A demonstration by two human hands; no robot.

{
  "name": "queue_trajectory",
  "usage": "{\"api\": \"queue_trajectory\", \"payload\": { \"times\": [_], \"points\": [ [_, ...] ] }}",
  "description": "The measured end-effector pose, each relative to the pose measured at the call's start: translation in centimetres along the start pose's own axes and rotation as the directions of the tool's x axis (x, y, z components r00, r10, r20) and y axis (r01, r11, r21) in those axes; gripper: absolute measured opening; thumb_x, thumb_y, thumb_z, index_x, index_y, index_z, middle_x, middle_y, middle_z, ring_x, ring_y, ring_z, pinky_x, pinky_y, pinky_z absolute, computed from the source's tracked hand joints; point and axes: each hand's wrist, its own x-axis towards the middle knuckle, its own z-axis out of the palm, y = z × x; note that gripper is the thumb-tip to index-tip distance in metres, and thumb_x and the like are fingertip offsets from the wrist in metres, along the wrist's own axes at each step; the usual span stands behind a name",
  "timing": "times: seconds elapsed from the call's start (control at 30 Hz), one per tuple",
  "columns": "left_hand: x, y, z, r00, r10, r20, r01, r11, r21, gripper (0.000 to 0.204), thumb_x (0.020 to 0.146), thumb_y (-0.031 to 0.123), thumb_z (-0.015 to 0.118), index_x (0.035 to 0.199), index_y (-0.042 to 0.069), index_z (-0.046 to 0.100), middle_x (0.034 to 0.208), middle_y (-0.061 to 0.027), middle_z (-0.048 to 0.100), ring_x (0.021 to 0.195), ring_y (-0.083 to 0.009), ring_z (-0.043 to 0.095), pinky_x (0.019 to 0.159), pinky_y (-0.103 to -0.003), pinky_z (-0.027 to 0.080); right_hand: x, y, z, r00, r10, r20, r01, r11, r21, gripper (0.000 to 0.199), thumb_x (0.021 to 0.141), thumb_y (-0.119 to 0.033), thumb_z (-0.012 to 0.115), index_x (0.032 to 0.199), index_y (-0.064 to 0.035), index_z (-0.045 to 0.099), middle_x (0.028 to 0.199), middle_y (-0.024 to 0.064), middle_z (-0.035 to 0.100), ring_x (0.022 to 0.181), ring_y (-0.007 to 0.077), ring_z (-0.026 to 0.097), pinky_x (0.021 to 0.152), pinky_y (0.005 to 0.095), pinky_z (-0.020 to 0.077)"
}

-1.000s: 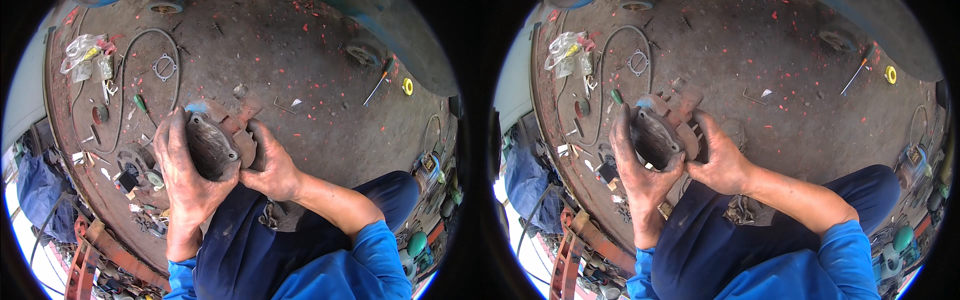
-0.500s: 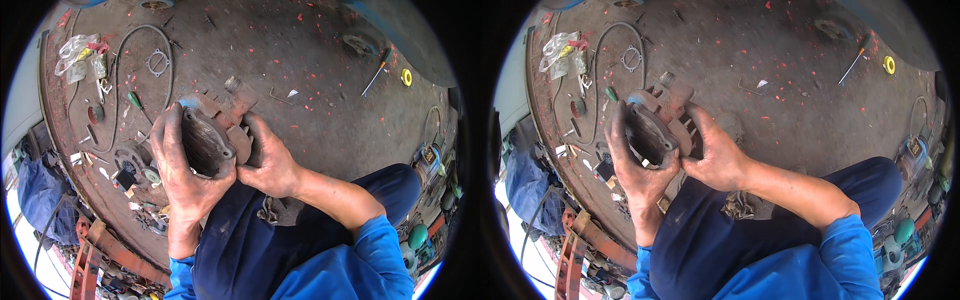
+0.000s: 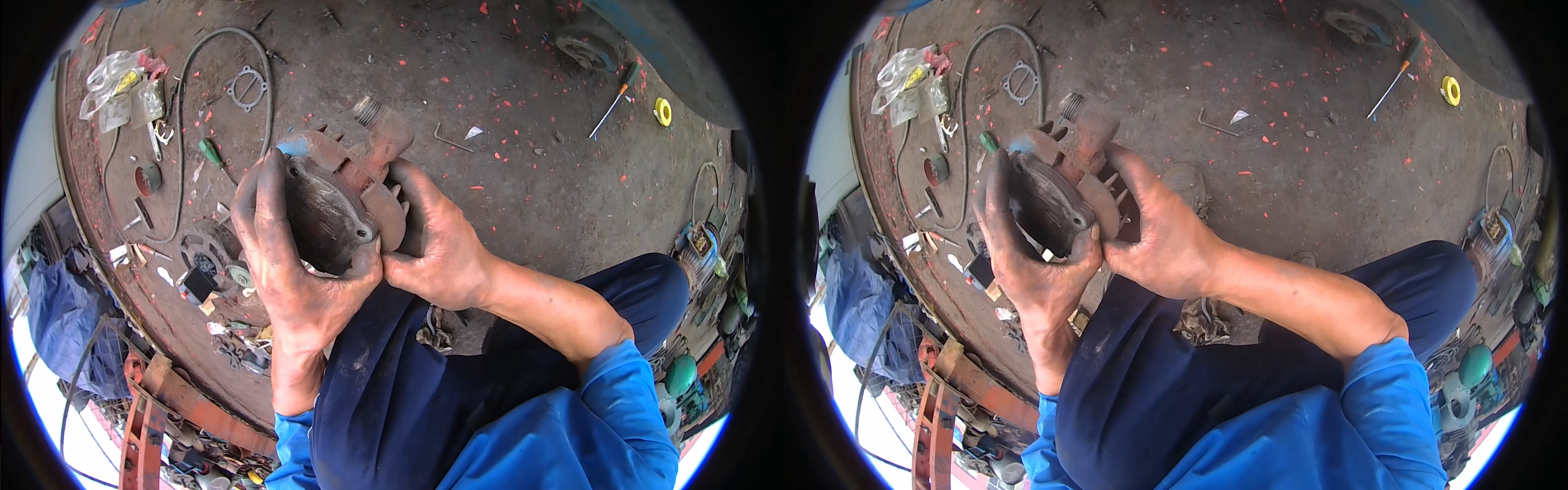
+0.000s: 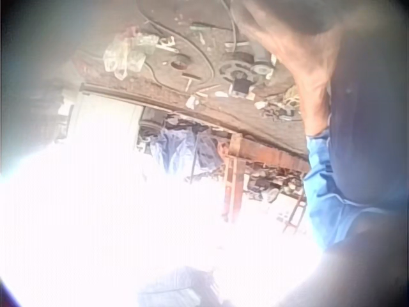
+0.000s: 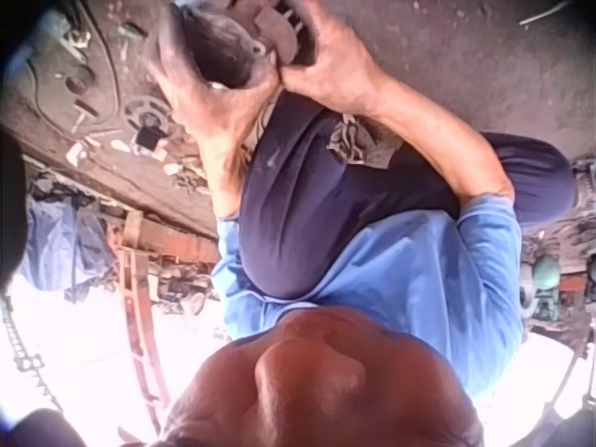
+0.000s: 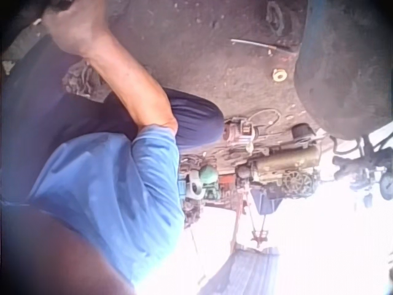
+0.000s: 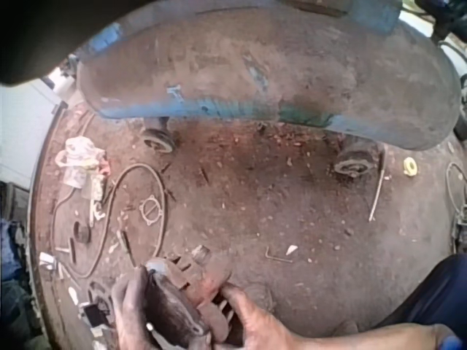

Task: The person sits on the floor and assembles a mechanical housing by placing a gasket and a metal cover onto a blue base. They align the components, press them together, and inspect the fit from multiple angles.

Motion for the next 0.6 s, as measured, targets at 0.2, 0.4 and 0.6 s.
{"api": "queue_trajectory", "payload": {
  "times": [0.2,0.4,0.6],
  "points": [
    [-0.4,-0.8,-1.9,0.998,-0.046,0.031,0.053,0.958,-0.283,0.132,0.059,0.047,0.1,0.16,-0.002,0.032,0.158,-0.0244,0.043,0.145,-0.0395,0.044,0.12,-0.05,0.037,0.1,-0.8,-1.9,0.981,0.188,0.04,-0.192,0.952,0.24,0.091,0.082,-0.006,0.077,0.159,0.0021,0.028,0.144,0.0168,0.054,0.137,0.0258,0.052,0.117,0.0413,0.0406],
    [-2.5,-5.6,-1.5,0.984,-0.176,-0.037,0.108,0.743,-0.661,0.068,0.085,0.025,0.085,0.139,-0.006,0.059,0.148,-0.0244,0.054,0.14,-0.0365,0.051,0.116,-0.048,0.041,1.9,-4.1,-4.1,0.946,0.311,0.09,-0.319,0.85,0.419,0.095,0.075,-0.007,0.074,0.159,0.0031,0.031,0.146,0.0152,0.056,0.137,0.0268,0.054,0.118,0.0428,0.0404],
    [1.1,-5.3,-2.1,0.996,0.08,-0.033,-0.085,0.841,-0.534,0.051,0.08,0.009,0.083,0.129,0.003,0.068,0.139,-0.0201,0.061,0.129,-0.0367,0.06,0.107,-0.047,0.049,3.7,-6.6,-5.0,0.966,0.241,0.09,-0.256,0.926,0.276,0.096,0.073,-0.01,0.078,0.158,0.0028,0.035,0.146,0.0173,0.056,0.137,0.0307,0.055,0.116,0.0447,0.0433]
  ]
}}
